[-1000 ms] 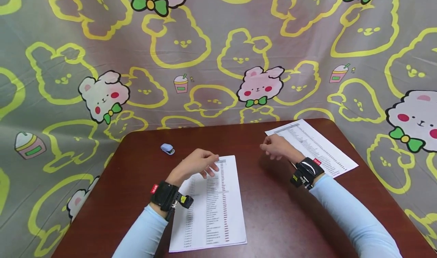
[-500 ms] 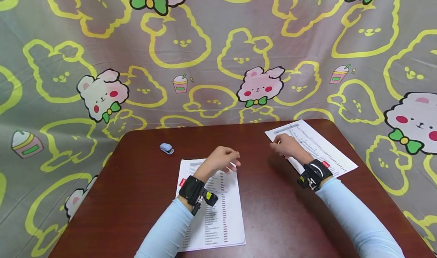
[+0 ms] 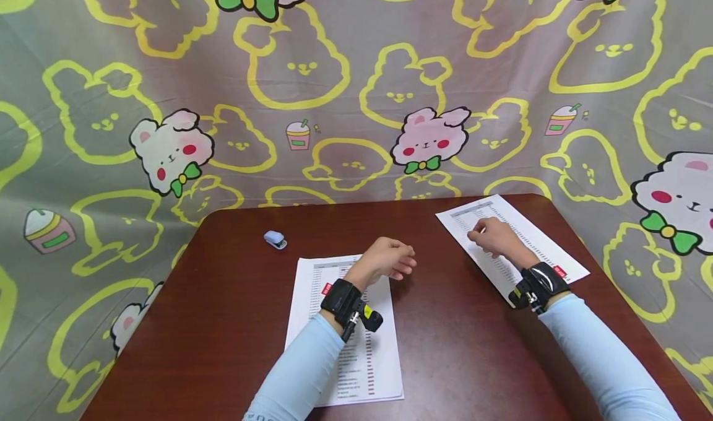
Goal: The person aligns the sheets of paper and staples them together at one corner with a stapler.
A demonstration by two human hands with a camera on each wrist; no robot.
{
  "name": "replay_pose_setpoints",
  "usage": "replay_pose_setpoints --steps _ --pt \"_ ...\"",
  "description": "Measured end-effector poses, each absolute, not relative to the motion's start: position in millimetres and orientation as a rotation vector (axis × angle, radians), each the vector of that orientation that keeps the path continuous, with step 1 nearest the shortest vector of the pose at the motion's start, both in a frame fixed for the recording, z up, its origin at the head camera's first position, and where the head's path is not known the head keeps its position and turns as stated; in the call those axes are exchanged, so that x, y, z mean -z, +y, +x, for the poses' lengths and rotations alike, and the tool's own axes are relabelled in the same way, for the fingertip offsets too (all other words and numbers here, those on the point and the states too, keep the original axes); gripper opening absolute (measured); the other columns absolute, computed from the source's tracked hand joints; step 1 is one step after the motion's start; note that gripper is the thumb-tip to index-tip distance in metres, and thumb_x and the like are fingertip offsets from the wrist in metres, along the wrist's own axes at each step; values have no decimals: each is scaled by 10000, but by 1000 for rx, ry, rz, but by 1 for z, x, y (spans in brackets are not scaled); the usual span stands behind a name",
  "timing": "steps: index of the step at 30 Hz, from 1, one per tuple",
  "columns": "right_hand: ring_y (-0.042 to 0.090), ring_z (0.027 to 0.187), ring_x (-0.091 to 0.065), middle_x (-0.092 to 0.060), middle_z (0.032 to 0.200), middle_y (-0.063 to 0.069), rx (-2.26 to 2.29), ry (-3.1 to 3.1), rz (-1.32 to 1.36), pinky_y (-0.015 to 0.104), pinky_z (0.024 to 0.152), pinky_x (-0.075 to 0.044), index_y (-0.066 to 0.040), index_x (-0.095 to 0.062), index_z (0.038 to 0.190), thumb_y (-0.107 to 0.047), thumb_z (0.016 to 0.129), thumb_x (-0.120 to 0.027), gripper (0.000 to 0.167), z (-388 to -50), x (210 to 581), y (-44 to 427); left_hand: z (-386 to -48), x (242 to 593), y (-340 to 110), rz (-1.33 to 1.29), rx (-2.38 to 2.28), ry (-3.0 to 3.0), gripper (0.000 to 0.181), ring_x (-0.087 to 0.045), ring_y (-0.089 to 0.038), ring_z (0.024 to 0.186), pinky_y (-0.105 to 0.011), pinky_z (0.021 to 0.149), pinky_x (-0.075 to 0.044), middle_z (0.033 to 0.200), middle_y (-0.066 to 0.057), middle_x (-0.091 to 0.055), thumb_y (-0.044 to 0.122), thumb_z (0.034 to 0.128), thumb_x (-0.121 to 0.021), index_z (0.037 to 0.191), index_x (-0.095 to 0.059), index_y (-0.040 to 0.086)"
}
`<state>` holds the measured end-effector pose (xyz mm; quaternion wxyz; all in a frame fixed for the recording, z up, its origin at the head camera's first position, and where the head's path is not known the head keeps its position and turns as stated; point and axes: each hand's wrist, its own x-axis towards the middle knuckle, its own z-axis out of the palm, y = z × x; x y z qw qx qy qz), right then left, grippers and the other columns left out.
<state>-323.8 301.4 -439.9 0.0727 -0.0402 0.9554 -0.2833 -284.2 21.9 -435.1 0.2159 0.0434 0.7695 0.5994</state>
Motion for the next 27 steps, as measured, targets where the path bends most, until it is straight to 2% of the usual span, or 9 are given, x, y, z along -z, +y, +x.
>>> replay_pose_setpoints --steps 7,13,21,27 --pt "165 690 -632 -678 883 171 906 2878 -40 307 528 -524 34 -606 1035 -255 948 -555 306 -327 435 315 -284 438 40 96 -1713 2058 300 -649 -128 645 -235 536 -526 1060 -240 -713 175 972 -574 1171 -645 -38" --pt "197 711 -651 -670 934 221 867 2883 -35 315 545 -538 61 -601 1068 -258 959 -548 340 -329 441 327 -280 443 49 59 -1706 2049 303 -679 -179 686 -276 566 -560 977 -195 -732 165 960 -600 1180 -644 -40" --pt "198 726 -649 -681 943 223 837 2880 32 314 563 -535 63 -591 1114 -271 954 -550 373 -329 446 343 -274 443 66 5 -1710 2082 204 -717 -285 802 -368 674 -590 914 -163 -723 164 952 -620 1075 -661 7" --pt "228 747 -617 -652 948 226 830 2858 81 317 577 -534 100 -578 1139 -260 957 -558 404 -326 443 354 -269 447 79 6 -1734 2029 187 -675 -219 695 -369 658 -589 892 -164 -717 151 947 -625 1061 -653 5"
